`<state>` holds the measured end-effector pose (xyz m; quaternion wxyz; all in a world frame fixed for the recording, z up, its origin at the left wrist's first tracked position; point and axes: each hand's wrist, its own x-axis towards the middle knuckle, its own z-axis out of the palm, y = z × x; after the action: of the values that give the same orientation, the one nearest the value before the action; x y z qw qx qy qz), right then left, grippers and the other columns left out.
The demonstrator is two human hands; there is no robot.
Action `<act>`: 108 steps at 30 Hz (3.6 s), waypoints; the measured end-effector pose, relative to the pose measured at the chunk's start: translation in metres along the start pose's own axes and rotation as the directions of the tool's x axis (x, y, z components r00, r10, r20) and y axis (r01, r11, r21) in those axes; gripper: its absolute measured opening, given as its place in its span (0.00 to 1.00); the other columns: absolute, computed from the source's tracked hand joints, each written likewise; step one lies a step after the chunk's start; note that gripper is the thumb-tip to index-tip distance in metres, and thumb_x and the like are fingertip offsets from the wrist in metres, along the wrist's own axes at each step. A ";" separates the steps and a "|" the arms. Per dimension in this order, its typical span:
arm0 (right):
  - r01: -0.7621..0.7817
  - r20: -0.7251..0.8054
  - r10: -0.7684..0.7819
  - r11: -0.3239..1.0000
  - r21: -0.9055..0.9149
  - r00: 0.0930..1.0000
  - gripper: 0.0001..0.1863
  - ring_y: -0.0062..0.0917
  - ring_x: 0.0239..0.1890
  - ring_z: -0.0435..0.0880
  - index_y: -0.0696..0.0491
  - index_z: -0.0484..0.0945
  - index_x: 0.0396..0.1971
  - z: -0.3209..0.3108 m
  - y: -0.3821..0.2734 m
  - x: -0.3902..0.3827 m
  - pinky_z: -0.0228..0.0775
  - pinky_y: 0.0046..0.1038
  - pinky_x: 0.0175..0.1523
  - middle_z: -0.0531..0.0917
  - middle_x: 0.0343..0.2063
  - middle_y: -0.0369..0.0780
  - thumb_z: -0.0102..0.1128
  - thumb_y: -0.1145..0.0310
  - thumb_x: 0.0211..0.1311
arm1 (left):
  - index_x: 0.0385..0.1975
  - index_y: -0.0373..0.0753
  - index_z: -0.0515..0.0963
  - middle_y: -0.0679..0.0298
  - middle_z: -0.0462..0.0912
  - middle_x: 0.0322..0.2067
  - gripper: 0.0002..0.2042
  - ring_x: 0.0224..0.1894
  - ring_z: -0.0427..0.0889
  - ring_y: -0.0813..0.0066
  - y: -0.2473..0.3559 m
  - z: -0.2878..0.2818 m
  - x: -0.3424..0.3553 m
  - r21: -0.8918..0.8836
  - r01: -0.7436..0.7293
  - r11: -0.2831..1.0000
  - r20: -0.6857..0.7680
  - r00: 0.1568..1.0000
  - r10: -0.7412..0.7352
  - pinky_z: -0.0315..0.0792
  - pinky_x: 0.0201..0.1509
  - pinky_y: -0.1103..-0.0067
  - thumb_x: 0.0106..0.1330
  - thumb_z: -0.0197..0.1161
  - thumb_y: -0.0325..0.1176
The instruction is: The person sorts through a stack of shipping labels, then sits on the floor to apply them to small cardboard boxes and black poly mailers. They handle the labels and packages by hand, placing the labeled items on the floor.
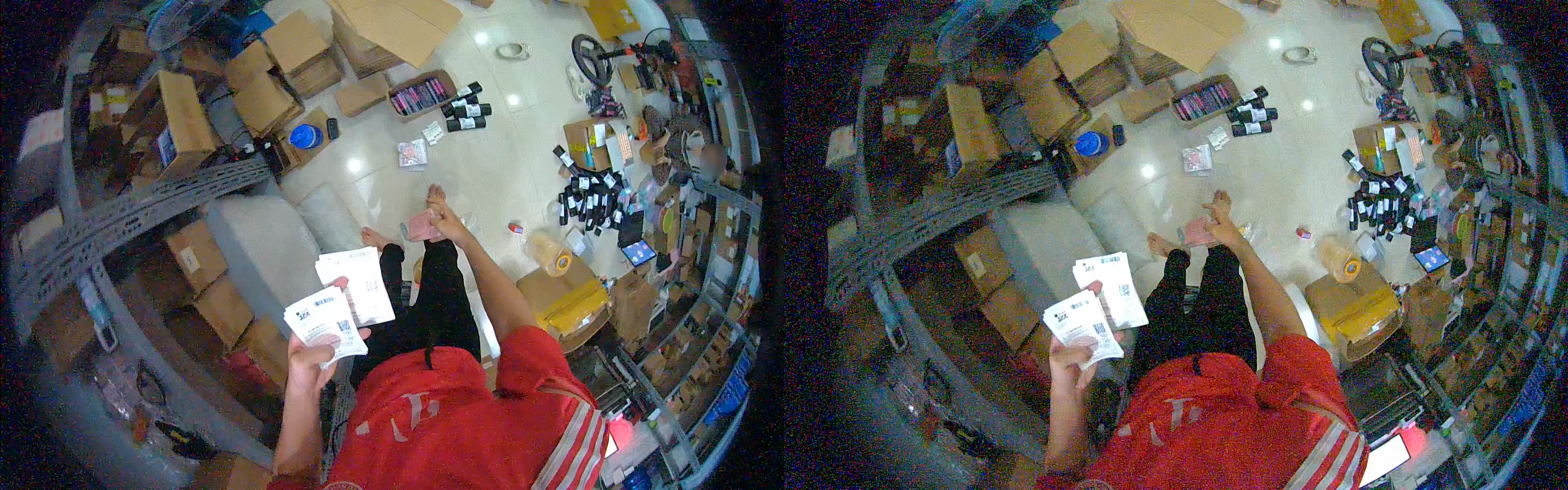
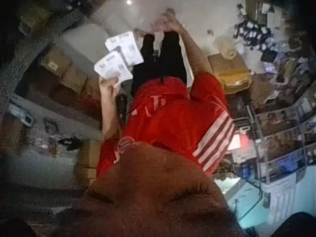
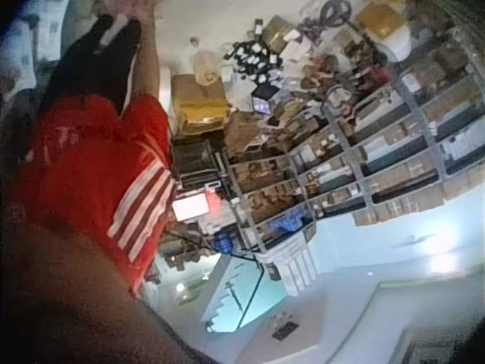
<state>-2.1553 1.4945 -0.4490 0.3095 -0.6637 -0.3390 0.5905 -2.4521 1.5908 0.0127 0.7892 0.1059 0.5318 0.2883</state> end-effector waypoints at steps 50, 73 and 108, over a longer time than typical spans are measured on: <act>0.551 -0.367 -0.448 0.794 0.257 0.815 0.18 0.22 0.56 0.78 0.59 0.68 0.59 -0.239 -0.426 -0.184 0.71 0.29 0.62 0.80 0.50 0.41 0.56 0.79 0.72 | 0.73 0.32 0.62 0.51 0.65 0.73 0.48 0.72 0.69 0.44 -0.018 0.300 0.082 0.104 -0.048 0.993 0.599 0.800 -0.024 0.73 0.69 0.44 0.38 0.54 0.18; 0.342 -0.636 -0.648 0.761 -0.551 0.419 0.13 0.40 0.51 0.85 0.55 0.83 0.52 -0.286 -0.486 -0.319 0.75 0.34 0.56 0.84 0.48 0.48 0.59 0.76 0.69 | 0.77 0.36 0.55 0.50 0.77 0.64 0.41 0.66 0.79 0.56 0.009 0.400 0.059 0.311 -0.234 0.921 0.893 0.404 -0.199 0.74 0.70 0.60 0.60 0.61 0.20; 0.440 -0.655 -0.577 0.810 -0.387 0.488 0.09 0.30 0.36 0.84 0.63 0.82 0.40 -0.267 -0.524 -0.280 0.72 0.29 0.43 0.84 0.36 0.46 0.65 0.71 0.70 | 0.71 0.33 0.59 0.55 0.76 0.60 0.36 0.65 0.76 0.67 0.017 0.394 0.068 0.302 -0.576 0.760 0.793 0.594 0.136 0.70 0.70 0.70 0.58 0.49 0.10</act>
<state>-1.9543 1.5660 0.1668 0.5244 -0.7374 -0.4100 0.1145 -2.0848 1.6979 0.1302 0.7924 0.5343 0.1943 0.2213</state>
